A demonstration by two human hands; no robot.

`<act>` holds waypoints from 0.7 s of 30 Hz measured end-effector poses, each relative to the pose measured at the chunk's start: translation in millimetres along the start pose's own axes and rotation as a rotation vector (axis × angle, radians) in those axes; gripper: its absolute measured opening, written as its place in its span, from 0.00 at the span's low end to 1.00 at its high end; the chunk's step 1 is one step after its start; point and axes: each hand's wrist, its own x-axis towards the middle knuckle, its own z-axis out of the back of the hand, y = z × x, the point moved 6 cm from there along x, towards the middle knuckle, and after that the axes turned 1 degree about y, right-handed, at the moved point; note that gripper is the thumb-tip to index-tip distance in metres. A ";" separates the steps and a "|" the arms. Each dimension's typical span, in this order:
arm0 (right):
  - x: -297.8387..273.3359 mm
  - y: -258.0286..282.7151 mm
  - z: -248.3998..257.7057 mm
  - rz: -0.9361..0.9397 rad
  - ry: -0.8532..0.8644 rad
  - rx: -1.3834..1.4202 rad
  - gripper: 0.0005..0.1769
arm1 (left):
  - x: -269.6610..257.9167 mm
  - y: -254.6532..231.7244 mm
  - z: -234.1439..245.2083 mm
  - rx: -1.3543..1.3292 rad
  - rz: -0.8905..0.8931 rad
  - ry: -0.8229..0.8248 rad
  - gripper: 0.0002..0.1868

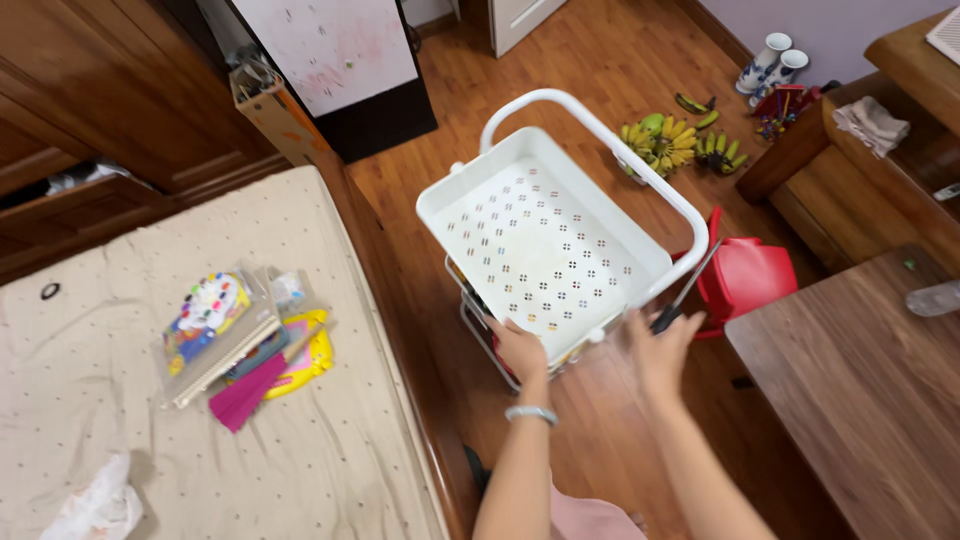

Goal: The person assembles a white plastic storage cart by attaching a handle and securing the top tray to the frame using a screwdriver. They then place several children's art supplies, including a puzzle, paint palette, and brush, into the top tray.

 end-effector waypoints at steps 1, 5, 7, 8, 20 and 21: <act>-8.3 -9.5 -18.2 -0.205 0.076 0.067 0.23 | -5.4 6.4 -5.7 -0.073 -0.043 0.055 0.34; -58.0 -13.9 -95.4 -0.604 0.240 0.248 0.29 | -10.7 34.3 -6.4 -0.171 -0.043 0.387 0.45; -77.5 -4.2 -120.4 -0.599 0.232 0.242 0.30 | 9.1 22.4 25.5 -0.276 -0.275 0.286 0.49; -87.2 0.8 -129.4 -0.596 0.227 0.217 0.30 | 20.8 13.6 43.8 -0.329 -0.390 0.237 0.51; -9.6 -22.9 -160.7 -0.483 0.307 -0.045 0.18 | 135.5 -49.7 119.8 0.819 -0.475 0.280 0.43; 9.5 -28.2 -164.6 -0.456 0.339 -0.027 0.18 | 133.2 -56.1 116.5 0.794 -0.544 0.234 0.41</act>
